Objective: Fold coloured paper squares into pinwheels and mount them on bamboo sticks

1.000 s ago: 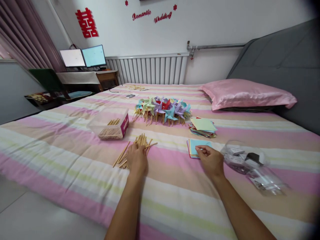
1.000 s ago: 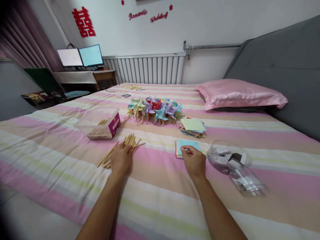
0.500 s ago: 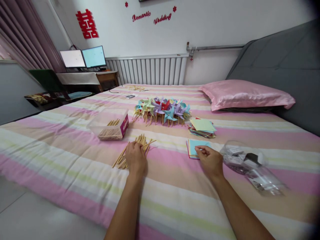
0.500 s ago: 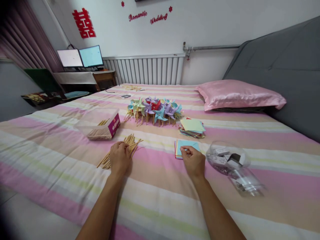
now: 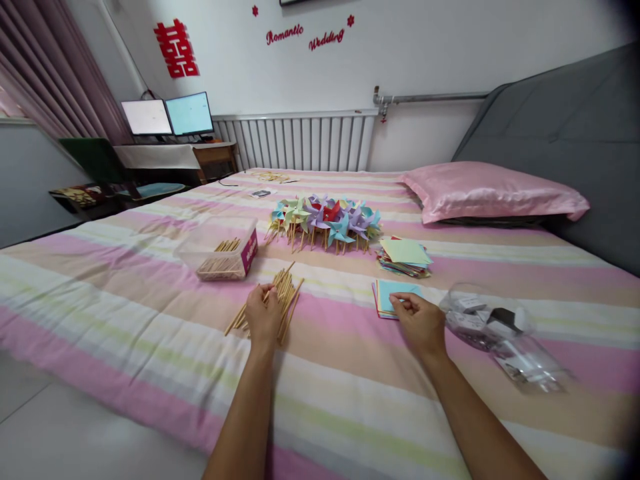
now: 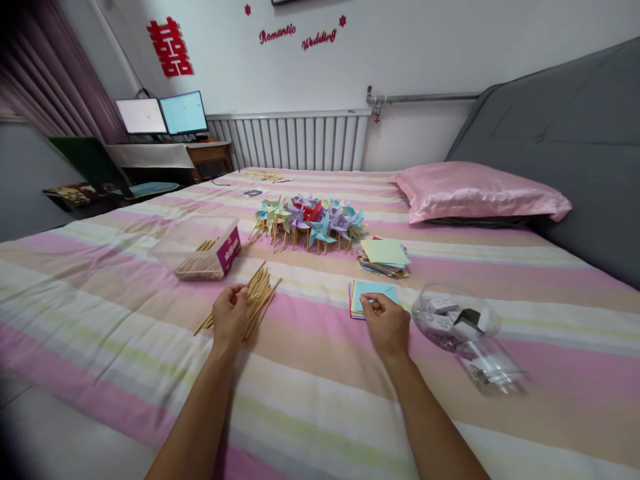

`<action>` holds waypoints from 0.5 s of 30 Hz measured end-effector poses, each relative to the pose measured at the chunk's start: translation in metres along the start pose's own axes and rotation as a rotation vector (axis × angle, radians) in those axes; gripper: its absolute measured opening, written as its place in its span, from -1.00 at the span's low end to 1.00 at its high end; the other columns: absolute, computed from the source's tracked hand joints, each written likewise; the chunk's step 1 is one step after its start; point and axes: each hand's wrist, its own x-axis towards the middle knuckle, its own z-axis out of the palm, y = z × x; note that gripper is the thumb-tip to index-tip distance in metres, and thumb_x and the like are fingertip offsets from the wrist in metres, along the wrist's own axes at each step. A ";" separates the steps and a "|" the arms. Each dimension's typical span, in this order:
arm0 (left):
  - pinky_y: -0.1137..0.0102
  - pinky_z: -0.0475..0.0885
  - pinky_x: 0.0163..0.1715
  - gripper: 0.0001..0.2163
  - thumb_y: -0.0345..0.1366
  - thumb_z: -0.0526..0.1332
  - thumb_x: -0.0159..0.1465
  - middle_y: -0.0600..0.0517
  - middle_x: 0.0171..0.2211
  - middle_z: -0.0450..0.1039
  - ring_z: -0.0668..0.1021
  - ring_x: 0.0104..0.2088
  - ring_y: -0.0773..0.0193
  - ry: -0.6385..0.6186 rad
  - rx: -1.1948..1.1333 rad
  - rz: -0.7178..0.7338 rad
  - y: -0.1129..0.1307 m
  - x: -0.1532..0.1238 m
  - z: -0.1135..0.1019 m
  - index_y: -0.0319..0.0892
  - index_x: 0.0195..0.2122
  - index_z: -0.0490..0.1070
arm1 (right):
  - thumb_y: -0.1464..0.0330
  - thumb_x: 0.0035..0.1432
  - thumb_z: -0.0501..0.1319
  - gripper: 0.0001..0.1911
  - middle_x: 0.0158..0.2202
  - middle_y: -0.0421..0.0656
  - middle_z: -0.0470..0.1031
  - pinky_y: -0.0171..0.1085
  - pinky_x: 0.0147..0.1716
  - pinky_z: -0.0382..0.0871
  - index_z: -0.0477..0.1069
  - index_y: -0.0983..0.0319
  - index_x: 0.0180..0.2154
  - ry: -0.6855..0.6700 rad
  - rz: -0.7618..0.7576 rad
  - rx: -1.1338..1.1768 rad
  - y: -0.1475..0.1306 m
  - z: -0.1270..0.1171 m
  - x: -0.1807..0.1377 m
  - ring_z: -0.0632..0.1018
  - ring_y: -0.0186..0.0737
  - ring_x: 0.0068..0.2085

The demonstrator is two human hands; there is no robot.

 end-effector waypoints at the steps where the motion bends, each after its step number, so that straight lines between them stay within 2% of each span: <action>1: 0.31 0.41 -0.25 -0.77 -0.23 0.04 0.22 -0.07 -0.32 0.49 0.52 -0.28 0.16 0.006 -0.006 -0.002 -0.001 0.001 0.000 -0.21 -0.28 0.42 | 0.14 0.01 0.22 -0.66 -0.58 -0.15 0.48 -0.29 -0.48 0.29 0.57 0.27 -0.34 0.000 -0.003 -0.002 0.000 0.000 0.000 0.44 -0.22 -0.54; 7: 0.32 0.40 -0.28 -0.78 -0.22 0.06 0.22 -0.05 -0.32 0.50 0.53 -0.30 0.16 0.100 -0.036 0.022 0.003 0.001 -0.005 -0.20 -0.27 0.42 | 0.13 0.02 0.22 -0.65 -0.58 -0.17 0.47 -0.31 -0.49 0.29 0.57 0.27 -0.33 0.003 -0.011 -0.006 0.002 0.000 0.000 0.44 -0.25 -0.55; 10: 0.27 0.40 -0.24 -0.79 -0.22 0.07 0.21 -0.07 -0.34 0.51 0.53 -0.29 0.12 0.164 -0.021 0.104 0.009 -0.002 -0.011 -0.19 -0.29 0.43 | 0.13 0.02 0.22 -0.65 -0.58 -0.19 0.47 -0.31 -0.48 0.29 0.57 0.26 -0.32 -0.005 -0.006 -0.012 0.003 0.001 0.000 0.44 -0.26 -0.54; 15: 0.21 0.39 -0.19 -0.79 -0.25 0.07 0.20 -0.10 -0.34 0.53 0.54 -0.27 0.09 0.176 0.035 0.200 0.011 -0.010 -0.017 -0.21 -0.29 0.45 | 0.14 0.02 0.22 -0.67 -0.58 -0.18 0.47 -0.31 -0.47 0.29 0.56 0.25 -0.33 -0.014 0.003 -0.003 0.002 0.000 0.000 0.45 -0.24 -0.53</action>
